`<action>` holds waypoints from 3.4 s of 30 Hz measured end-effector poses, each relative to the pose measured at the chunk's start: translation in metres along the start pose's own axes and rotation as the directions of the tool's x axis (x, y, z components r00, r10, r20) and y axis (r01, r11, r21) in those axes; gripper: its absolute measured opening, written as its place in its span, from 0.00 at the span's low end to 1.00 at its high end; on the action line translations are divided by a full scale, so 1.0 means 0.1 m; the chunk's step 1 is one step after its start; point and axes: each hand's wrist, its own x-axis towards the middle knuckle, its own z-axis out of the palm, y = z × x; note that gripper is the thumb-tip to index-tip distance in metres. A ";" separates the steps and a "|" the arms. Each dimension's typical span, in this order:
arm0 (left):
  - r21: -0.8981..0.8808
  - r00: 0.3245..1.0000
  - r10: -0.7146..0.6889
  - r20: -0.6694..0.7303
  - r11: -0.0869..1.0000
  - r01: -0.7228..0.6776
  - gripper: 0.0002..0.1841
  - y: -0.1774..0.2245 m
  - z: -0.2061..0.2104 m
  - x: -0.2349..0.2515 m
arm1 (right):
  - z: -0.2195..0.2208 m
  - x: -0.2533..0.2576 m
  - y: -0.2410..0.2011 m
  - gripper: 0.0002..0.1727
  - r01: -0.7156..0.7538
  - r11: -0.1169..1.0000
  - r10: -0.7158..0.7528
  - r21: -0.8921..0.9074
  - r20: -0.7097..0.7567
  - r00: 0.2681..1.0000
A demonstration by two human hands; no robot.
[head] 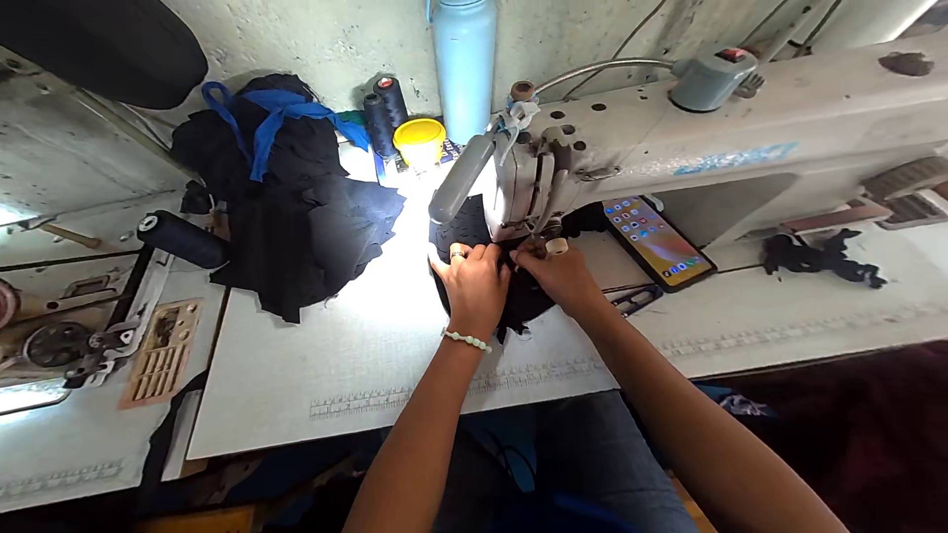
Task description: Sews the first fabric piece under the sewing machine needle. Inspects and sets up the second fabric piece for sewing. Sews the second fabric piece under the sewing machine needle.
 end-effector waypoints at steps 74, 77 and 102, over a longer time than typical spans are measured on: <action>-0.146 0.899 0.392 0.197 0.918 -0.368 0.07 -0.37 -0.18 0.14 | 0.40 -0.59 0.39 0.08 0.479 0.562 -0.670 -0.674 -0.032 0.742; -0.126 0.911 0.380 0.160 0.923 -0.364 0.09 -0.35 -0.19 0.11 | 0.40 -0.65 0.41 0.06 0.470 0.579 -0.662 -0.666 -0.046 0.748; 0.022 0.899 0.437 -0.007 0.899 -0.437 0.11 -0.38 -0.12 -0.43 | 0.06 -0.63 0.44 0.13 0.562 0.662 -0.631 -0.495 0.037 0.775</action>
